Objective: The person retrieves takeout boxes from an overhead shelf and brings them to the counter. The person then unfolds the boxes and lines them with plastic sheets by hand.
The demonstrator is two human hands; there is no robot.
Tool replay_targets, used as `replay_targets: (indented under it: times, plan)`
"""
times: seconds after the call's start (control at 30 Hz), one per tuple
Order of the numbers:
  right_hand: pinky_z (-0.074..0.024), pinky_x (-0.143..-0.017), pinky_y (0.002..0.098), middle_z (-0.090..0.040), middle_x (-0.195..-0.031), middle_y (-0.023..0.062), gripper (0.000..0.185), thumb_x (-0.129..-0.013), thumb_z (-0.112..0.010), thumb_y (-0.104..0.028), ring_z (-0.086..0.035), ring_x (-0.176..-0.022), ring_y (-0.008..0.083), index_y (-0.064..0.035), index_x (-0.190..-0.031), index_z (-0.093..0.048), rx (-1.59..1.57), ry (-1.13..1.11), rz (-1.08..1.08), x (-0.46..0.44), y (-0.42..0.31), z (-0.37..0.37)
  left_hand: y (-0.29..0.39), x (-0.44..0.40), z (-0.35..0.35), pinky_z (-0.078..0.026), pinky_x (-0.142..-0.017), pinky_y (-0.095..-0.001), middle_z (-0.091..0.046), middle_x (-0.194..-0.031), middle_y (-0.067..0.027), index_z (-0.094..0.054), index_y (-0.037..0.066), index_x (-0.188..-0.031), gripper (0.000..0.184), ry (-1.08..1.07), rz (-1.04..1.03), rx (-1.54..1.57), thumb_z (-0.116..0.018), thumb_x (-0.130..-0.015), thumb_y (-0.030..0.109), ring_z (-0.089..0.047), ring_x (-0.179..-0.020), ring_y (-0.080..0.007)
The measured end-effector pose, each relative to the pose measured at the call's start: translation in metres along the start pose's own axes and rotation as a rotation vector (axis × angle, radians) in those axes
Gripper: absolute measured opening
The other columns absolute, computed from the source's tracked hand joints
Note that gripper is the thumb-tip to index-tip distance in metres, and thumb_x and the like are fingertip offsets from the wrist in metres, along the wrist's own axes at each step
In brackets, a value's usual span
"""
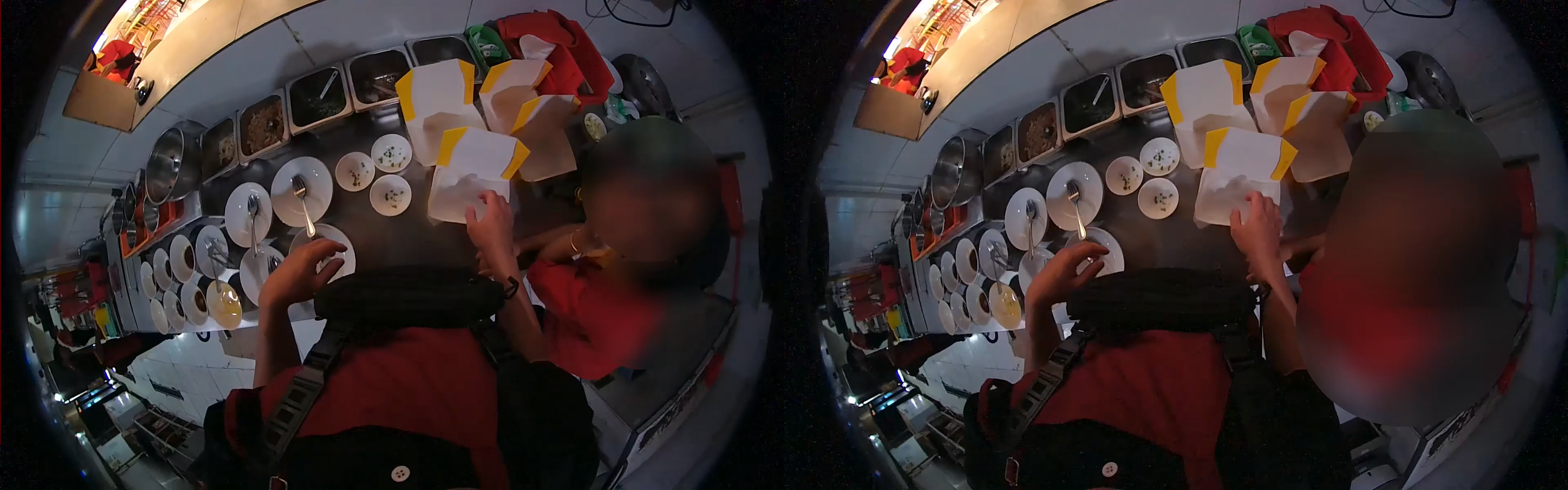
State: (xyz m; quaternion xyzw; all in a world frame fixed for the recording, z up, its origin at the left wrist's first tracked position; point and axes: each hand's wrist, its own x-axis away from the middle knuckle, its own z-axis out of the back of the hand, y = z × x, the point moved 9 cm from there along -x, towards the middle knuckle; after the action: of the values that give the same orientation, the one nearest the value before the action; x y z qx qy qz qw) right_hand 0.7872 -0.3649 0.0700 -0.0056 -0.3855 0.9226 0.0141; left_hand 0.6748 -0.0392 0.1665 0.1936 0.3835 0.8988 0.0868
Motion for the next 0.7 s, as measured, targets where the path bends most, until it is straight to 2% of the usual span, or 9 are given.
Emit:
replay_targets:
  times: [0.03, 0.07, 0.2, 0.27, 0.3, 0.37, 0.5, 0.57, 0.7]
  plan:
    - [-0.0383, -0.096, 0.0499, -0.055, -0.118, 0.0165, 0.041, -0.082, -0.066, -0.025, -0.048, -0.117, 0.034, -0.006, -0.116, -0.053, 0.155, -0.041, 0.02, 0.008, 0.001, -0.01, 0.001, 0.008, -0.006, -0.05, -0.084, -0.0401, -0.065, -0.107, -0.0173, -0.062, 0.002, -0.111, 0.027, 0.027, -0.038, 0.001, -0.062, -0.091, 0.019, -0.062, -0.098, -0.0348]
    - [-0.0362, -0.098, 0.0523, -0.055, -0.121, 0.0163, 0.045, -0.082, -0.065, -0.028, -0.046, -0.121, 0.0336, -0.0069, -0.12, -0.053, 0.311, -0.081, 0.043, 0.014, 0.003, -0.02, 0.002, 0.017, -0.009, -0.05, -0.084, -0.0401, -0.065, -0.107, -0.0173, -0.062, 0.002, -0.111, 0.027, 0.037, -0.036, 0.004, -0.062, -0.091, 0.019, -0.062, -0.098, -0.0348]
    - [-0.0315, -0.102, 0.0577, -0.052, -0.128, 0.0187, 0.055, -0.085, -0.063, -0.038, -0.04, -0.128, 0.0357, -0.0081, -0.129, -0.051, 0.287, -0.124, 0.093, 0.014, 0.007, -0.044, 0.005, 0.045, -0.025, -0.049, -0.085, -0.0401, -0.064, -0.111, -0.0162, -0.06, 0.003, -0.117, 0.032, -0.025, 0.027, -0.052, -0.061, -0.092, 0.023, -0.062, -0.1, -0.0345]
    - [-0.0278, -0.104, 0.0607, -0.044, -0.137, 0.0218, 0.061, -0.087, -0.059, -0.047, -0.034, -0.133, 0.041, -0.01, -0.134, -0.047, 0.411, -0.202, -0.04, 0.011, 0.009, -0.055, 0.001, 0.06, -0.028, -0.048, -0.087, -0.0406, -0.064, -0.111, -0.0169, -0.06, 0.003, -0.118, 0.033, -0.022, 0.084, -0.014, -0.06, -0.093, 0.026, -0.062, -0.102, -0.0345]
    - [-0.0278, -0.104, 0.0607, -0.044, -0.137, 0.0218, 0.061, -0.087, -0.059, -0.047, -0.034, -0.133, 0.041, -0.01, -0.134, -0.047, 0.404, -0.197, -0.043, 0.008, 0.006, -0.058, 0.002, 0.067, -0.029, -0.048, -0.087, -0.0406, -0.064, -0.111, -0.0169, -0.06, 0.003, -0.118, 0.033, -0.026, 0.082, -0.023, -0.06, -0.093, 0.026, -0.062, -0.102, -0.0345]
    - [-0.0231, -0.105, 0.0656, -0.035, -0.145, 0.0233, 0.066, -0.087, -0.056, -0.054, -0.03, -0.135, 0.0452, -0.0141, -0.138, -0.044, 0.455, -0.245, -0.147, 0.004, 0.009, -0.066, -0.001, 0.082, -0.028, -0.048, -0.09, -0.0405, -0.064, -0.114, -0.018, -0.059, 0.003, -0.119, 0.035, -0.026, 0.097, -0.035, -0.06, -0.094, 0.027, -0.061, -0.105, -0.0349]
    - [-0.0217, -0.104, 0.0684, -0.031, -0.147, 0.0227, 0.066, -0.086, -0.056, -0.055, -0.03, -0.135, 0.0461, -0.0177, -0.139, -0.043, 0.516, -0.29, -0.167, 0.001, 0.005, -0.07, -0.014, 0.104, -0.031, -0.047, -0.093, -0.0396, -0.063, -0.116, -0.0192, -0.06, 0.001, -0.119, 0.036, -0.016, 0.144, -0.037, -0.06, -0.094, 0.027, -0.06, -0.109, -0.0353]
    - [-0.0226, -0.103, 0.0692, -0.034, -0.145, 0.0206, 0.066, -0.085, -0.06, -0.053, -0.033, -0.133, 0.0431, -0.0187, -0.139, -0.044, 0.542, -0.279, -0.09, -0.002, 0.005, -0.074, -0.023, 0.112, -0.034, -0.046, -0.093, -0.039, -0.064, -0.118, -0.0192, -0.06, 0.001, -0.119, 0.037, -0.026, 0.253, 0.048, -0.06, -0.094, 0.028, -0.06, -0.112, -0.0342]
    - [-0.0243, -0.103, 0.0682, -0.042, -0.137, 0.0174, 0.059, -0.085, -0.062, -0.047, -0.037, -0.131, 0.0373, -0.0146, -0.133, -0.048, 0.529, -0.344, -0.032, -0.001, 0.004, -0.07, -0.028, 0.11, -0.034, -0.047, -0.093, -0.0389, -0.064, -0.117, -0.0193, -0.061, 0.0, -0.119, 0.037, -0.037, 0.246, 0.098, -0.06, -0.094, 0.028, -0.061, -0.112, -0.0327]
